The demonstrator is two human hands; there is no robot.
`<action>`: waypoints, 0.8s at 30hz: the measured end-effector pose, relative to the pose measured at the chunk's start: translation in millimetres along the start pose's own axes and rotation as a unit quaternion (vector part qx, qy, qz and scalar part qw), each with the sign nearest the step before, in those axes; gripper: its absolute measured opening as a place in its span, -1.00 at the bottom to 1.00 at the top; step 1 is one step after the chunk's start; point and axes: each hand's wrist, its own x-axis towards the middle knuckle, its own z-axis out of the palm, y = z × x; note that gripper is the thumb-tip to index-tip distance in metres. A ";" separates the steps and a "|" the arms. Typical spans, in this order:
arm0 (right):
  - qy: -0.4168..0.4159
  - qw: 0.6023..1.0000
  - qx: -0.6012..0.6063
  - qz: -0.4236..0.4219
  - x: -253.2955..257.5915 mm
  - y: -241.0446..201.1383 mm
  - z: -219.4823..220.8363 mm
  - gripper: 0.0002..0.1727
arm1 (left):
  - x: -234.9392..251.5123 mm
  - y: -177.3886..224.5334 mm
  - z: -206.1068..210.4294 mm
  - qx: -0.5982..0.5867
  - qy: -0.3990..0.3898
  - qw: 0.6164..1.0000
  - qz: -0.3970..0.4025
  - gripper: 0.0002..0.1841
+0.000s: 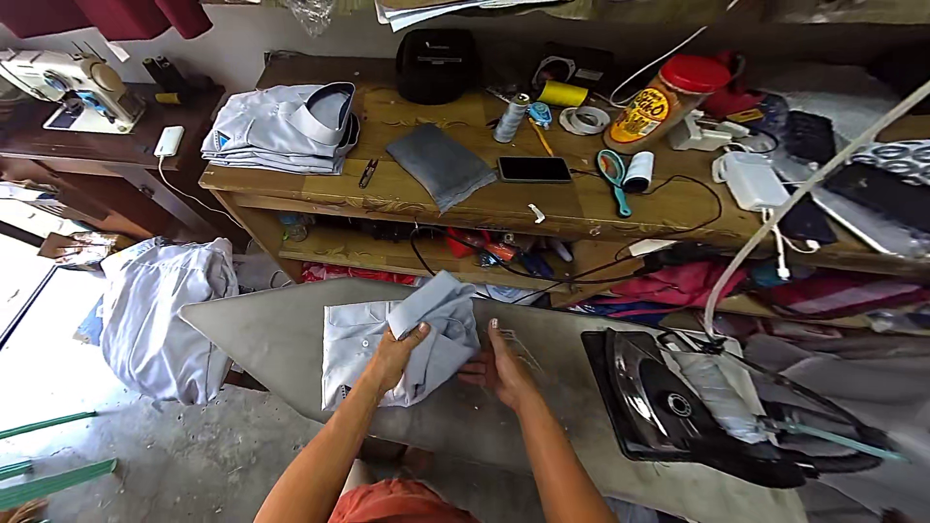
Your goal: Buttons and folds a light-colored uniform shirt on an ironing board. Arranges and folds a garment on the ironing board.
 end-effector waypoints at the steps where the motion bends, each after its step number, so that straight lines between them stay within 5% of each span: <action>1: -0.015 1.000 0.016 -0.005 -0.6 -1.4 2.1 -0.05 | 1.0 -5.3 0.8 -0.007 0.002 1.000 -0.023 -0.53; 3: -0.026 0.999 0.024 -0.028 -3.4 -4.6 0.3 -0.09 | 3.3 -14.2 2.7 -0.023 0.010 0.999 -0.048 -0.54; 7: -0.046 0.997 -0.024 -0.066 0.1 3.9 -7.4 -0.47 | 8.3 -16.8 -3.3 -0.092 0.053 0.993 -0.059 -0.58; 12: 0.061 0.978 -0.110 -0.163 15.0 22.8 -16.2 -0.36 | -17.0 42.6 -37.7 -0.189 0.070 0.979 -0.009 -0.65; 16: 0.135 0.975 -0.113 -0.138 -4.4 29.1 -72.1 -0.36 | -56.4 92.3 -111.3 -0.241 0.137 0.955 0.105 -0.70; 19: 0.173 0.971 -0.110 -0.124 -17.4 40.7 -107.7 -0.32 | -77.0 85.0 -191.6 -0.279 0.159 0.935 0.152 -0.65; 21: 0.186 0.967 -0.117 -0.133 -21.2 45.5 -118.9 -0.31 | -89.9 66.4 -237.8 -0.251 0.212 0.936 0.123 -0.63; 24: 0.196 0.958 -0.146 -0.149 -20.7 48.8 -122.6 -0.30 | -97.3 43.6 -265.4 -0.039 0.384 0.922 0.038 -0.58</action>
